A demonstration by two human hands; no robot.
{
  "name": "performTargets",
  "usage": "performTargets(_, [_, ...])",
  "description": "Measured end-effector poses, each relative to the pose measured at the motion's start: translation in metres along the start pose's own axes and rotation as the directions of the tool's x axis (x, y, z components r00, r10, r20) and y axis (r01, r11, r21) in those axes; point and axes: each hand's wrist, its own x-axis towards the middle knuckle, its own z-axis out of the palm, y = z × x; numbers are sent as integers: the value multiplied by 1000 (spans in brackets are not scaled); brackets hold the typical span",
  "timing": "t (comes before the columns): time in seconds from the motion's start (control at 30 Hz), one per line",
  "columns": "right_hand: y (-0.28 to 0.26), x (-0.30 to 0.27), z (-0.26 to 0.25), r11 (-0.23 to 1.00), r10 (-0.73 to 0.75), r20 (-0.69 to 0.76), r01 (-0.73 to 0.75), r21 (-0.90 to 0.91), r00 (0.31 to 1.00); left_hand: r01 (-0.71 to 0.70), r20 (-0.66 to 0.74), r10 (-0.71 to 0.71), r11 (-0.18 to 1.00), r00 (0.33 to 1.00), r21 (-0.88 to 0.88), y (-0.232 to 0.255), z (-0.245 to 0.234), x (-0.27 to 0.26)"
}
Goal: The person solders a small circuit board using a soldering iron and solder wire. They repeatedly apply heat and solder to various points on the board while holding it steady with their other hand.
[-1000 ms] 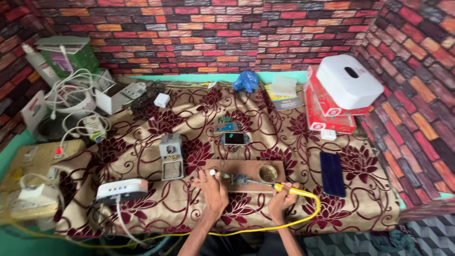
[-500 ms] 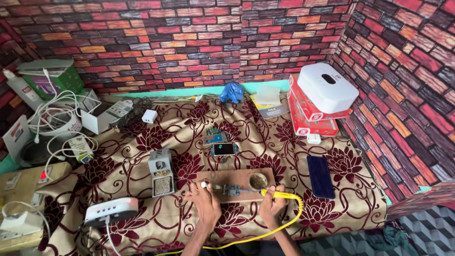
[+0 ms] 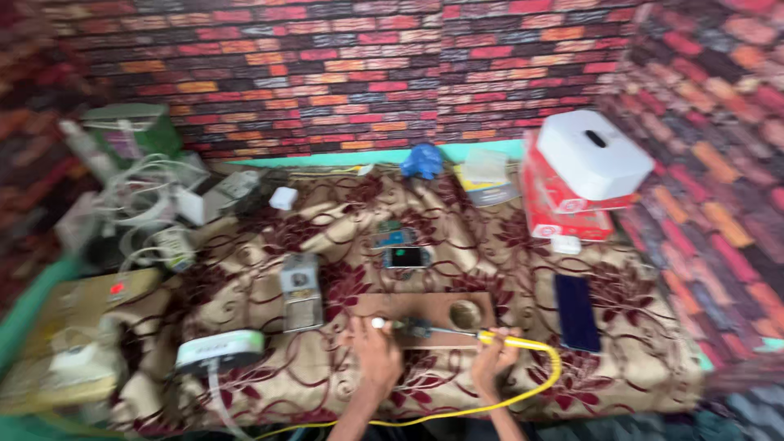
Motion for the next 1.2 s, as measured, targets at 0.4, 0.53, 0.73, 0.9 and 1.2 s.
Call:
performTargets(0.4, [-6,-10,0,982,-150,62,156,-103,987,55,166,-30,988,986,-144,2,-11,13])
performTargets(0.53, [-28,-16,10,990,-108,44,112,-91,993,41,180,-19,992,983,-117,3,-6,10])
performTargets(0.73, [-39,-17,18,974,-169,74,178,-139,983,27,214,2,991,977,-132,-2,-4,6])
performTargets(0.9, [-42,-12,15,995,-102,17,103,-5,995,29,252,4,991,968,-127,-1,0,4])
performTargets(1.2, [-46,-7,18,984,-175,127,172,38,976,57,320,-36,997,947,-57,-2,2,0])
